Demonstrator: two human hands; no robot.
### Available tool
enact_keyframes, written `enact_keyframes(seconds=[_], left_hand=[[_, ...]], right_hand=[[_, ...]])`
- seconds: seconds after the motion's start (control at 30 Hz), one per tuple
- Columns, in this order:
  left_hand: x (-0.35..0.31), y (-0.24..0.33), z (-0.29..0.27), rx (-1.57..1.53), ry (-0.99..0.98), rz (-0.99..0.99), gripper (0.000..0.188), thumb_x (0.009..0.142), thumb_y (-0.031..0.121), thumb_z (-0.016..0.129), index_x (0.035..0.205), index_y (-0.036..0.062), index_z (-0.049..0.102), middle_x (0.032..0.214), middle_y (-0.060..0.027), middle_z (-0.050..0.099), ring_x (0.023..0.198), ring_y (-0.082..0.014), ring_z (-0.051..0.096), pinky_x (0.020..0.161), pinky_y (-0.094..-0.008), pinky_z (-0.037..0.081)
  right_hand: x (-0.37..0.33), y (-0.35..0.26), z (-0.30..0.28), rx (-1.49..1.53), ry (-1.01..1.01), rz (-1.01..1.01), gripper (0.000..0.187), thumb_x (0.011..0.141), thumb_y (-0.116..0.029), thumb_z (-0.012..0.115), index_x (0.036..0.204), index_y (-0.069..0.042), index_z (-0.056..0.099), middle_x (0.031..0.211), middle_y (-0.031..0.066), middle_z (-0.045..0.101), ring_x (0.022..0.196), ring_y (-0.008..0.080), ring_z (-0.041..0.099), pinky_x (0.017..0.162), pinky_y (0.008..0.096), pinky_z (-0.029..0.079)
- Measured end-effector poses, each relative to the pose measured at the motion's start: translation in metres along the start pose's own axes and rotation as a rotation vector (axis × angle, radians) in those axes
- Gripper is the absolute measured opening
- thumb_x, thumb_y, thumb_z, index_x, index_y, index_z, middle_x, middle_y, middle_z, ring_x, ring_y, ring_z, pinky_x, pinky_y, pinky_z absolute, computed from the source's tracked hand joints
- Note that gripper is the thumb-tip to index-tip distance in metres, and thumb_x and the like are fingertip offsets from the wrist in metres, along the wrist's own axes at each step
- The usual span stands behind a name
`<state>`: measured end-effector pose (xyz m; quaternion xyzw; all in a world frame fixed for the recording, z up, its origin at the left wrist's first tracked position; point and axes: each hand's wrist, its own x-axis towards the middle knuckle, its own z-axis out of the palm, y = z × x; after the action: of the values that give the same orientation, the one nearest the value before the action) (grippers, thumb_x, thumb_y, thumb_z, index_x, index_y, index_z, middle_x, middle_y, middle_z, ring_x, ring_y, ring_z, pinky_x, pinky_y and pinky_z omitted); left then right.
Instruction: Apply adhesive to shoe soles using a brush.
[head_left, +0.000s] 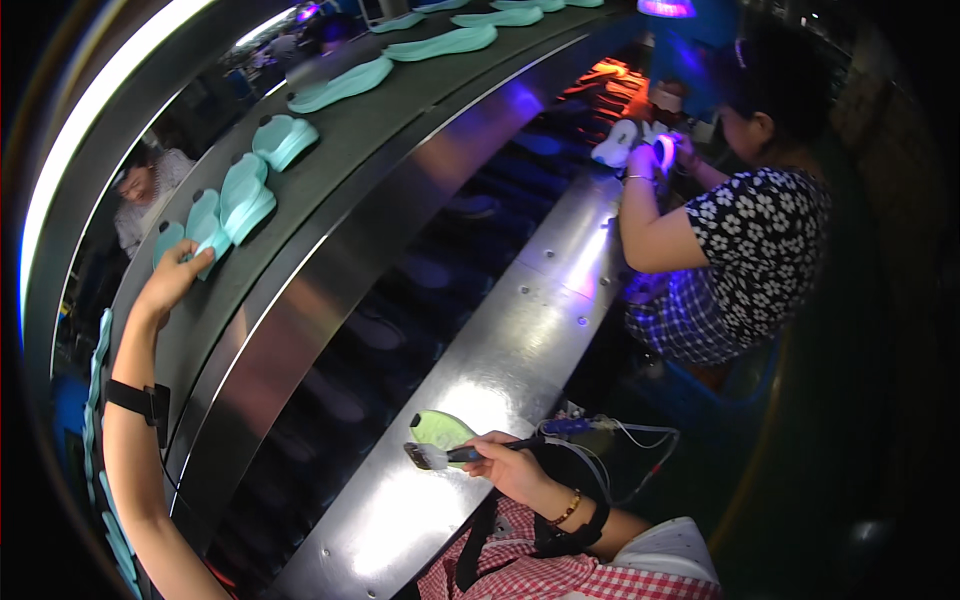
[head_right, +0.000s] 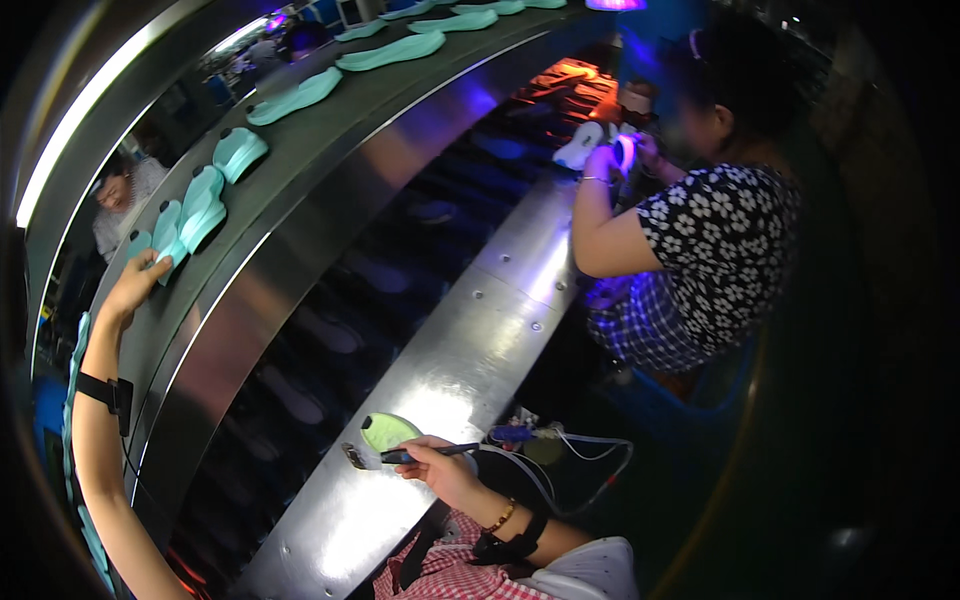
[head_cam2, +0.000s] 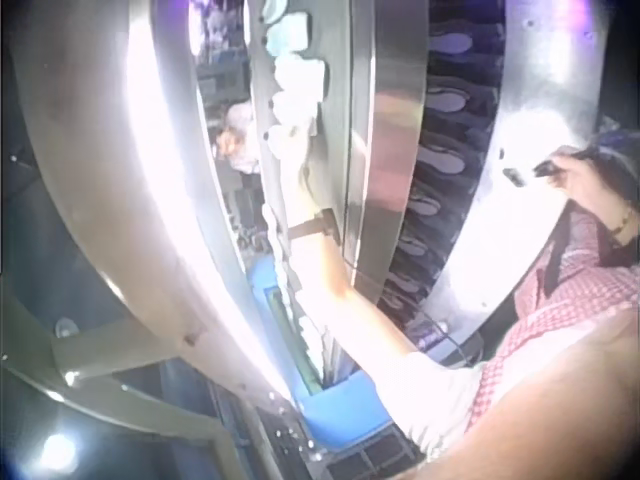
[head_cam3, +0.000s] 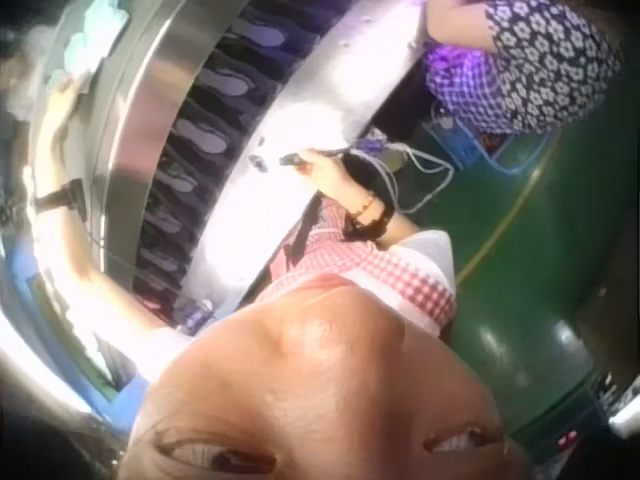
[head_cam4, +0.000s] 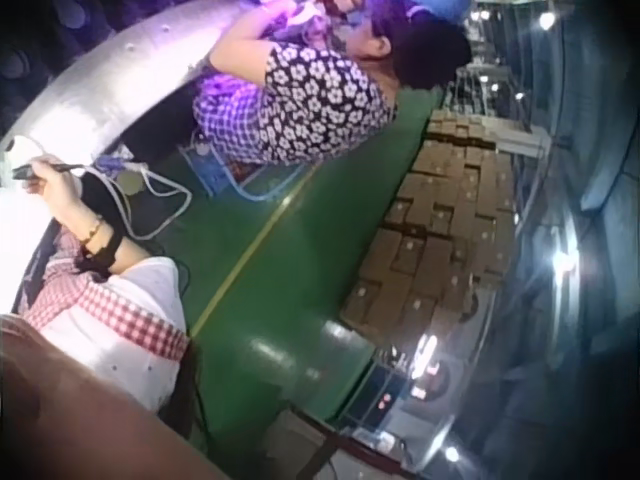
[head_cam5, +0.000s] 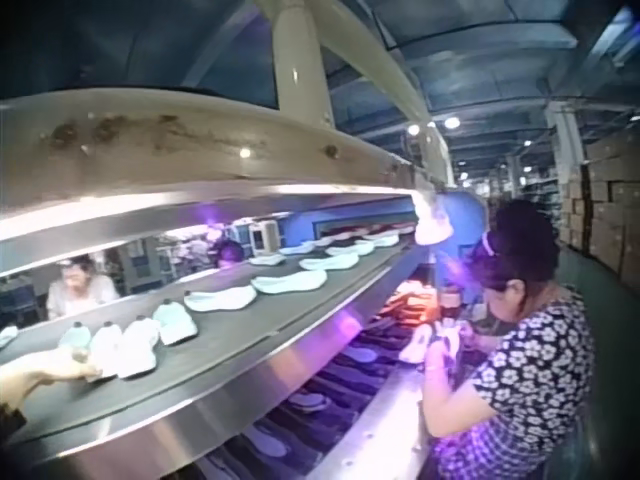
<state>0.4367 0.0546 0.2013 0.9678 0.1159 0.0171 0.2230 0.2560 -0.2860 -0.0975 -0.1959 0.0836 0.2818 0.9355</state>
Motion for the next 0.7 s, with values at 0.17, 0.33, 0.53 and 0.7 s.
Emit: enact_keyframes(seconds=[0.17,0.33,0.53,0.7], left_hand=[[0.028,-0.021,0.002,0.292,0.166,0.175,0.038,0.081,0.022,0.055,0.111,0.0006,0.046,0.101,-0.0166,0.054,0.097,-0.0263,0.05,0.086,-0.0338,0.036],[-0.062,-0.052,-0.01,0.573,0.289,0.339,0.024,0.082,0.014,0.055,0.099,-0.0017,0.048,0.095,-0.0131,0.053,0.093,-0.0262,0.05,0.082,-0.0342,0.038],[-0.195,-0.086,0.035,-0.054,0.891,0.411,0.044,0.09,0.029,0.036,0.115,-0.0058,0.046,0.116,-0.0136,0.048,0.11,-0.0213,0.044,0.095,-0.0315,0.031],[-0.235,-0.048,0.1,-1.278,0.978,0.18,0.045,0.084,0.023,0.035,0.12,-0.0037,0.038,0.117,-0.0153,0.044,0.109,-0.0255,0.046,0.092,-0.0353,0.039]], right_hand=[[0.002,-0.002,-0.002,-0.017,-0.017,-0.013,0.016,0.086,-0.007,0.048,0.098,0.002,0.054,0.095,0.0137,0.058,0.081,0.0173,0.058,0.076,0.0287,0.047],[0.004,-0.014,-0.004,-0.105,-0.088,0.033,0.015,0.085,-0.005,0.049,0.098,0.001,0.054,0.098,0.0136,0.058,0.082,0.0159,0.058,0.079,0.0288,0.046],[0.002,-0.022,0.004,-0.167,-0.083,0.008,0.017,0.081,0.002,0.053,0.098,0.001,0.054,0.099,0.0138,0.058,0.083,0.0152,0.057,0.079,0.0267,0.047],[0.007,-0.039,0.019,-0.271,-0.037,-0.118,0.018,0.079,0.006,0.053,0.097,0.002,0.053,0.1,0.0156,0.058,0.079,0.0152,0.058,0.075,0.0265,0.048]])
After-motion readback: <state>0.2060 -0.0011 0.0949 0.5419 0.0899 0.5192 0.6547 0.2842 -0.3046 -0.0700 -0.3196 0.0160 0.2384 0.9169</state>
